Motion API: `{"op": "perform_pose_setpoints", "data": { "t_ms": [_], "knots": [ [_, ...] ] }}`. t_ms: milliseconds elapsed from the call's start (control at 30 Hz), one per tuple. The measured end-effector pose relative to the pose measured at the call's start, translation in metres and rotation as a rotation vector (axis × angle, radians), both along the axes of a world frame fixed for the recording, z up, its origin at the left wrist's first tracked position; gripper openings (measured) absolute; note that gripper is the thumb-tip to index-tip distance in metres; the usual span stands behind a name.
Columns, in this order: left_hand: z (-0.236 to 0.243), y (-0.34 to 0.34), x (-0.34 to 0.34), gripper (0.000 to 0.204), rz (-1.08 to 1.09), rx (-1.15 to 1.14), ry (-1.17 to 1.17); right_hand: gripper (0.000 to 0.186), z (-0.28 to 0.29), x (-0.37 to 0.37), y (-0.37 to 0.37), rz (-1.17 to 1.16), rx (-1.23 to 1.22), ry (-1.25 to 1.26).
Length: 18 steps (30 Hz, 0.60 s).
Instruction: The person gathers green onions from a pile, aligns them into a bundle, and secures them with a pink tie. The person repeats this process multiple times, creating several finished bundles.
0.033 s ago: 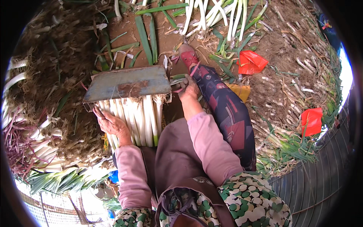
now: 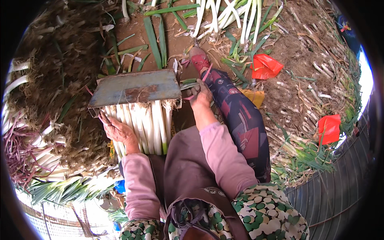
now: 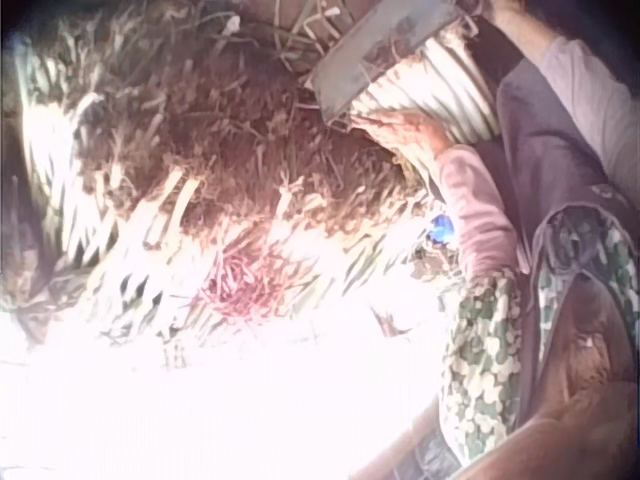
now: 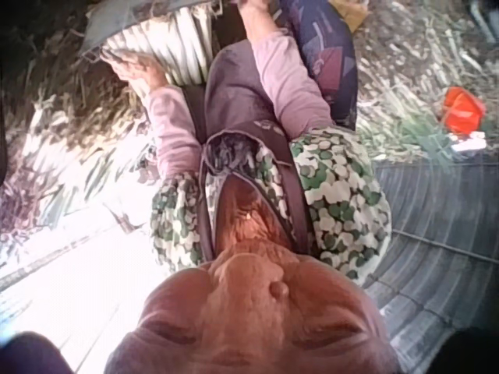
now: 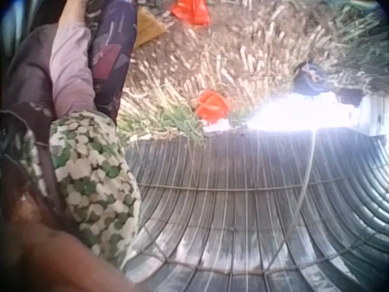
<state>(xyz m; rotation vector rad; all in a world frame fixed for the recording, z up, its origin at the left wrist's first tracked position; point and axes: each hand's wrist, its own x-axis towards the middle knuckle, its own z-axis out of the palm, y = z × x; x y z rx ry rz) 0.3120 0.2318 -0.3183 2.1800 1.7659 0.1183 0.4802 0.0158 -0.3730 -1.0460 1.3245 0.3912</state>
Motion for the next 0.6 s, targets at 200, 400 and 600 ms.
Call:
{"op": "perform_pose_setpoints", "data": {
  "t_ms": [200,400,600],
  "knots": [
    [-0.005,0.002,-0.004,0.036,0.086,-0.021,-0.24,0.021,0.105,-0.016,0.026,0.261,-0.036,-0.221],
    [-0.005,0.006,-0.01,0.036,0.481,-0.296,-0.719,0.023,0.147,-0.037,0.056,0.707,-0.045,-0.365],
    [0.004,0.039,-0.01,0.037,0.54,-0.311,-0.954,0.021,0.187,-0.025,0.077,0.978,-0.037,-0.384]
  ]
}}
